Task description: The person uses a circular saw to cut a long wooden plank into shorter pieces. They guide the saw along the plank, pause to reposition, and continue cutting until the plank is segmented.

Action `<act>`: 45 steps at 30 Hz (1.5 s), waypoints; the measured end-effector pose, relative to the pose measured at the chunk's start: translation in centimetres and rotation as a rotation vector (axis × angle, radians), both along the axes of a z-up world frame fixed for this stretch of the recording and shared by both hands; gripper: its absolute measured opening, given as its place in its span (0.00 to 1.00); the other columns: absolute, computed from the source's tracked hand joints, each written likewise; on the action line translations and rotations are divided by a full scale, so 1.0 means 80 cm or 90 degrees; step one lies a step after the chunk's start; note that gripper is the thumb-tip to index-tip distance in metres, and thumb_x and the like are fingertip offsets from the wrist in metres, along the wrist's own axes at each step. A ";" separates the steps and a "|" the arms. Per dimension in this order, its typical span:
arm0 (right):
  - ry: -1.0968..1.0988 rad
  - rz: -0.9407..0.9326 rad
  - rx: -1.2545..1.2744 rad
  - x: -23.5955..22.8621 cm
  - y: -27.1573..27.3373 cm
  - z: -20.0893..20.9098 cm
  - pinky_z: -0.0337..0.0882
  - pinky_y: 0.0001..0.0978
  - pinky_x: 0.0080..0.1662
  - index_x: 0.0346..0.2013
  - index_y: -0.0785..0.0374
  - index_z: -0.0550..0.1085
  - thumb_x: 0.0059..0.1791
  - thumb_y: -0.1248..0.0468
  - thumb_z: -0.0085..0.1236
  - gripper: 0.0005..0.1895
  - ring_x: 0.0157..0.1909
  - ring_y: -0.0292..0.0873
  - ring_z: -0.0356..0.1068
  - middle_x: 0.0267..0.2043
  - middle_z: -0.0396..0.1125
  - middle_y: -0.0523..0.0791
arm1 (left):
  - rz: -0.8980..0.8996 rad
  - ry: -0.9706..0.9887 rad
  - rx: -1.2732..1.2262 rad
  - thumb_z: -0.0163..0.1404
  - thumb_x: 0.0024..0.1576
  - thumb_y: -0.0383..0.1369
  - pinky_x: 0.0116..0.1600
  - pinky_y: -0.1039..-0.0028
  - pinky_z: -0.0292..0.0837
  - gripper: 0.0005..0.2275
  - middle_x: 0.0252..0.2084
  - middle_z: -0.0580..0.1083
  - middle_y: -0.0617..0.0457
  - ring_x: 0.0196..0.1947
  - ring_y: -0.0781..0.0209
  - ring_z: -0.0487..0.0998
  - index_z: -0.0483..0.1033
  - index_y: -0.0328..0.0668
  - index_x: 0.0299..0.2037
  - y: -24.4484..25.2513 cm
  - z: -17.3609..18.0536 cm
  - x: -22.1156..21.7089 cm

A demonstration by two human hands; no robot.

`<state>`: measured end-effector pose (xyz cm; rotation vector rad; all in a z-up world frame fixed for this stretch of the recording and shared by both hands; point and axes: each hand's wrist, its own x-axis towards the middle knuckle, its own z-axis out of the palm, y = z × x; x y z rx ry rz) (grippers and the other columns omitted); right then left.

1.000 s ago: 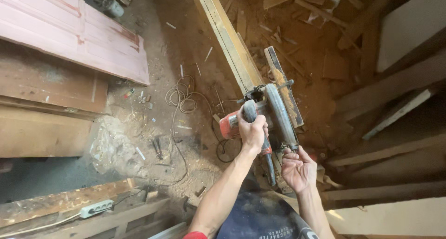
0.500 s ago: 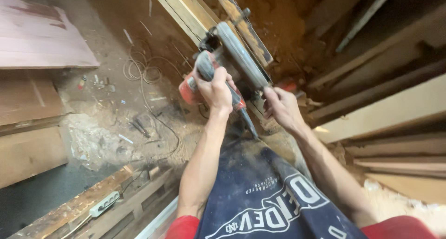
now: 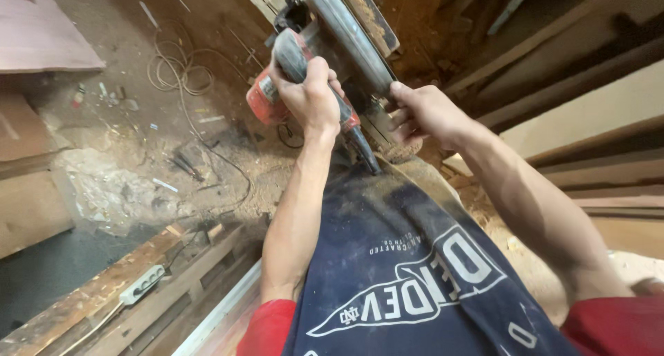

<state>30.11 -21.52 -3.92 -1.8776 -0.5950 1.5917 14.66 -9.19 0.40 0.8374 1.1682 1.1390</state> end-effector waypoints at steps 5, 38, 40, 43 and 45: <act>0.382 -0.257 -0.021 -0.008 -0.001 -0.009 0.70 0.35 0.32 0.42 0.64 0.75 0.54 0.52 0.61 0.16 0.26 0.37 0.68 0.29 0.71 0.43 | 0.004 -0.005 -0.001 0.48 0.53 0.26 0.20 0.72 0.66 0.28 0.24 0.70 0.50 0.15 0.64 0.68 0.54 0.37 0.65 0.000 -0.002 -0.001; -0.651 -0.151 0.340 -0.080 -0.022 -0.144 0.72 0.41 0.48 0.50 0.58 0.77 0.56 0.60 0.58 0.10 0.48 0.51 0.74 0.46 0.74 0.50 | 0.066 0.098 0.146 0.55 0.51 0.30 0.59 0.69 0.72 0.33 0.53 0.75 0.47 0.51 0.58 0.77 0.57 0.35 0.68 -0.021 -0.117 0.005; -0.511 -0.255 0.226 -0.060 -0.017 -0.168 0.73 0.39 0.46 0.49 0.61 0.79 0.56 0.59 0.56 0.11 0.43 0.48 0.76 0.42 0.75 0.50 | 0.055 0.134 0.101 0.55 0.50 0.33 0.58 0.68 0.74 0.35 0.52 0.77 0.47 0.49 0.57 0.80 0.56 0.38 0.69 -0.024 -0.111 0.010; 0.105 -0.394 0.183 -0.019 -0.001 -0.187 0.69 0.31 0.37 0.48 0.68 0.78 0.52 0.58 0.52 0.18 0.36 0.40 0.74 0.37 0.76 0.44 | 0.036 0.189 0.081 0.54 0.49 0.35 0.55 0.63 0.74 0.37 0.48 0.76 0.41 0.47 0.48 0.80 0.55 0.40 0.72 -0.025 -0.100 0.007; 0.092 -0.320 0.149 -0.005 0.006 -0.197 0.67 0.35 0.36 0.49 0.75 0.79 0.54 0.59 0.50 0.21 0.34 0.46 0.72 0.34 0.73 0.51 | 0.028 0.214 0.081 0.53 0.49 0.37 0.55 0.61 0.74 0.37 0.46 0.76 0.39 0.45 0.43 0.80 0.56 0.40 0.72 -0.025 -0.097 0.005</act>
